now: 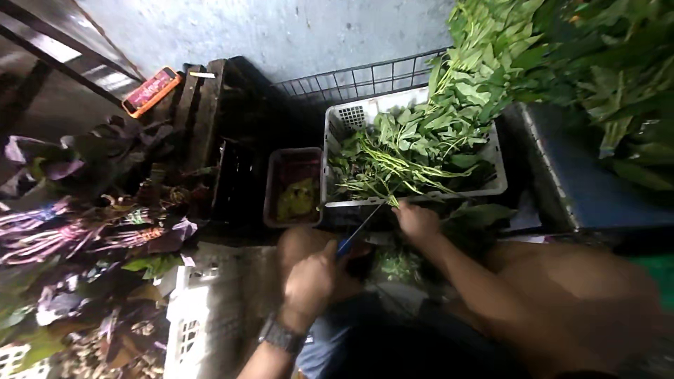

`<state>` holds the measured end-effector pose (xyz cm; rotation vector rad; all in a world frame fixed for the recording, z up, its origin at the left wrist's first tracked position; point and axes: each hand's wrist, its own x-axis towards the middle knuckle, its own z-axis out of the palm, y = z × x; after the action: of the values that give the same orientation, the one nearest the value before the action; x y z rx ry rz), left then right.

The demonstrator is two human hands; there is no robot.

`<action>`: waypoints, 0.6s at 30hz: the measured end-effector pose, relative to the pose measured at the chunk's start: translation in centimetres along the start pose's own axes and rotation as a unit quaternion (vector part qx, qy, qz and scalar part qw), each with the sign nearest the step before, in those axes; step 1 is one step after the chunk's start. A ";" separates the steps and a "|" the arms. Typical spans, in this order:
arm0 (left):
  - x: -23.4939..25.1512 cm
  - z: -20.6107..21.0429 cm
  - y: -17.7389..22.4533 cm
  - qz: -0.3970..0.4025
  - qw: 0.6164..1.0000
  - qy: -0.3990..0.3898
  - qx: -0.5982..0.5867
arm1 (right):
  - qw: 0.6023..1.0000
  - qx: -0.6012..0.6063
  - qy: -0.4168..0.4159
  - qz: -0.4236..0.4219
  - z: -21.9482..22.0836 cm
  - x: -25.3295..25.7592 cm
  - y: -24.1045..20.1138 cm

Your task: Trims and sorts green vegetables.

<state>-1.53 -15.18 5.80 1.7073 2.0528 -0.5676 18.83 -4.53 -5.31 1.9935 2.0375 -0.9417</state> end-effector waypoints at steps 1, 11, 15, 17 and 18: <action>-0.6 0.3 -0.4 0.005 1.000 0.012 -0.022 | 1.000 0.008 -0.004 0.001 -0.9 -0.5 0.2; 2.2 -1.6 6.4 0.169 0.927 -0.085 -0.323 | 0.907 0.294 0.290 0.087 -11.6 -4.1 10.5; 2.5 -1.5 9.9 0.149 0.913 -0.202 -0.322 | 0.878 0.339 0.314 0.120 -11.4 -5.1 12.2; 2.5 -0.9 8.8 0.125 0.931 -0.186 -0.287 | 0.887 0.336 0.293 0.123 -11.0 -5.6 12.7; 2.4 -0.8 7.6 0.113 0.938 -0.164 -0.284 | 0.892 0.330 0.282 0.125 -10.7 -5.8 13.0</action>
<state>5.47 -11.52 4.76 1.3628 1.5537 -0.1423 35.17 -4.93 1.87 3.1161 1.7347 -1.2170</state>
